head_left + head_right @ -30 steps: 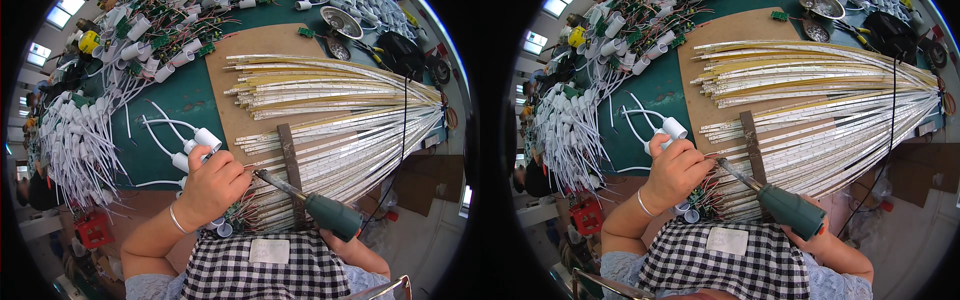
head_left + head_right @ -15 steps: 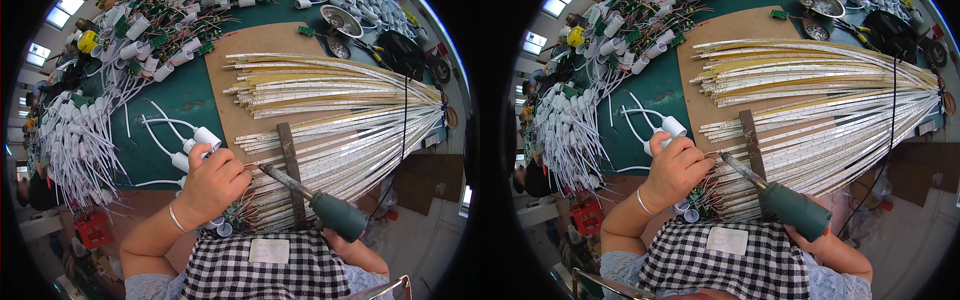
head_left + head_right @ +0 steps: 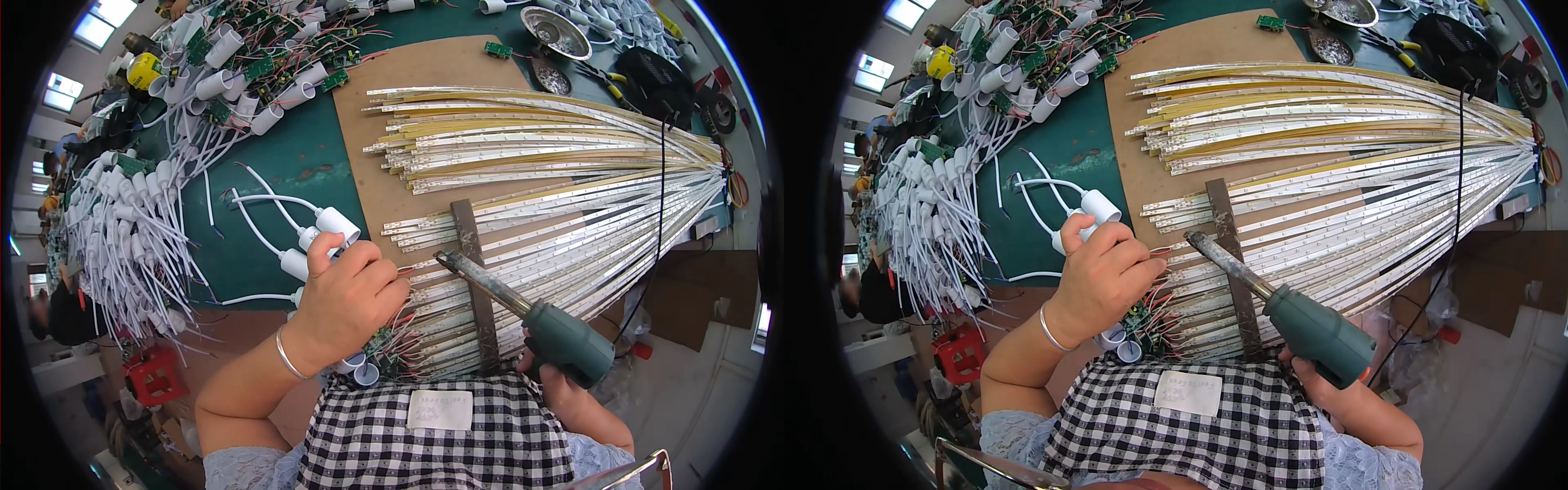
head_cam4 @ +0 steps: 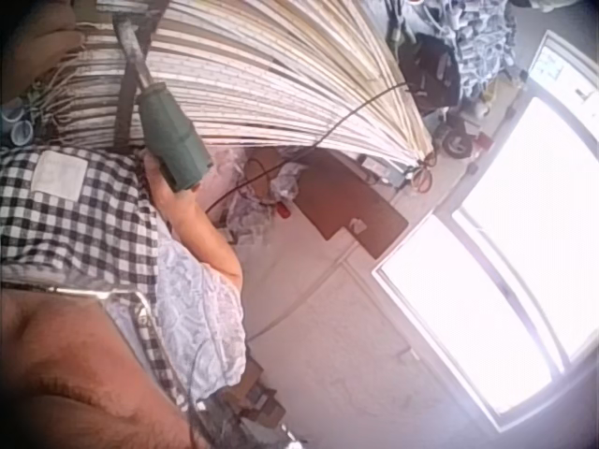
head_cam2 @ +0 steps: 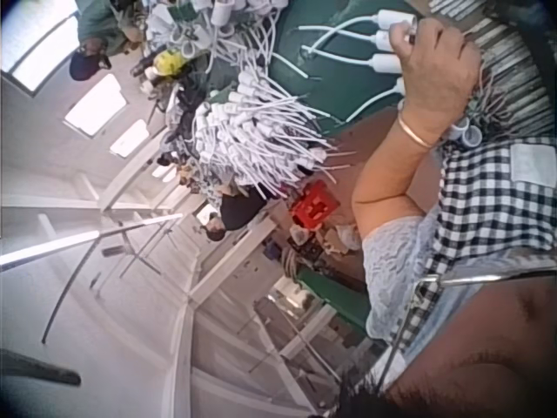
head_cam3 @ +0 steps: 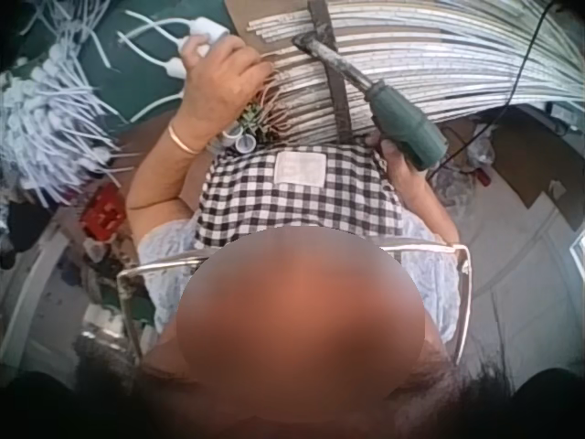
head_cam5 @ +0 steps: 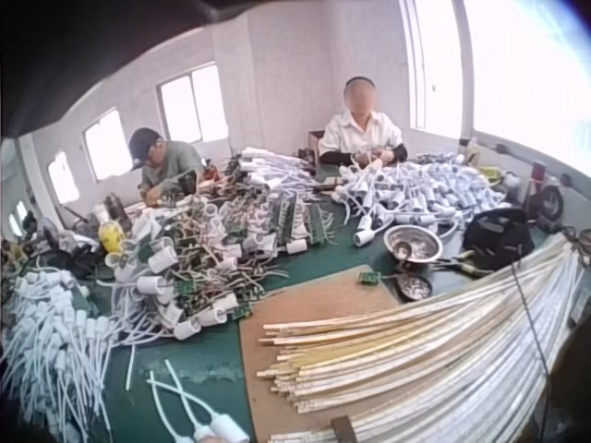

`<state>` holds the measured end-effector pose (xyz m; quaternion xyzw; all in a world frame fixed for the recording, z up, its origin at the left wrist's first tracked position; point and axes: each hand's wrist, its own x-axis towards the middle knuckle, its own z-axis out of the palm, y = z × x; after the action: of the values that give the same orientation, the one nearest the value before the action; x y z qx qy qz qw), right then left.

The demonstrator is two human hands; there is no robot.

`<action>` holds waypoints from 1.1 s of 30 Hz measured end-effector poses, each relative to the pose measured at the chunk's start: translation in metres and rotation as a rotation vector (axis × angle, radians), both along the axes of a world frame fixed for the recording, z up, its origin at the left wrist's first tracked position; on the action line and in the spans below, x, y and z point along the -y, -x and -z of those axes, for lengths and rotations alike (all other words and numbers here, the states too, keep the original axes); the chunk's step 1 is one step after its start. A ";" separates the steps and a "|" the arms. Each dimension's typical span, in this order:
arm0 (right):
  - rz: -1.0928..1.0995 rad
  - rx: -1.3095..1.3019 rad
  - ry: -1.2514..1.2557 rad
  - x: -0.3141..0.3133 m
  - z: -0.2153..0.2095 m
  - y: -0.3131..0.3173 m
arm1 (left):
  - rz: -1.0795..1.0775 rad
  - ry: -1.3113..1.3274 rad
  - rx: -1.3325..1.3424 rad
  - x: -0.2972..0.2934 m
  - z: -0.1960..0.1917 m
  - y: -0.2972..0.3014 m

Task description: The person uses a soldering iron to attach wires to the ends of long, thin LED light strips. They pick up individual strips, align the wires, and apply solder to secure the connections. The completed units are placed on the table to the left.

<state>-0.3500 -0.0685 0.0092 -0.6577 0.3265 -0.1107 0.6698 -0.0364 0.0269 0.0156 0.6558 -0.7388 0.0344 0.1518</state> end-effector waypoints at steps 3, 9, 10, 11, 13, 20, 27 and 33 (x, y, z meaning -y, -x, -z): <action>0.016 0.019 0.002 -0.001 0.001 0.001 | -0.003 0.002 0.005 0.000 0.000 0.000; 0.047 -0.003 0.001 -0.001 -0.001 0.000 | -0.029 -0.027 -0.043 0.001 -0.001 0.002; 0.047 -0.003 0.005 -0.002 -0.003 -0.001 | -0.035 -0.037 -0.074 0.001 -0.001 0.002; 0.046 0.000 0.008 -0.001 -0.003 -0.002 | -0.048 -0.037 -0.112 0.001 -0.002 0.002; 0.052 0.011 0.011 -0.002 -0.003 -0.003 | -0.072 -0.035 -0.187 0.002 -0.002 0.003; 0.036 -0.005 0.003 0.000 -0.006 -0.004 | -0.099 0.017 -0.309 0.001 0.008 0.001; 0.001 0.014 0.059 0.002 -0.004 -0.002 | -0.030 -0.023 -0.268 0.001 0.011 0.000; 0.022 -0.109 0.092 -0.002 0.000 0.003 | 0.010 -0.019 -0.224 0.002 0.012 -0.001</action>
<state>-0.3527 -0.0662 0.0091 -0.6892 0.3644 -0.0970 0.6187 -0.0358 0.0251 0.0034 0.6530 -0.7209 -0.0468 0.2274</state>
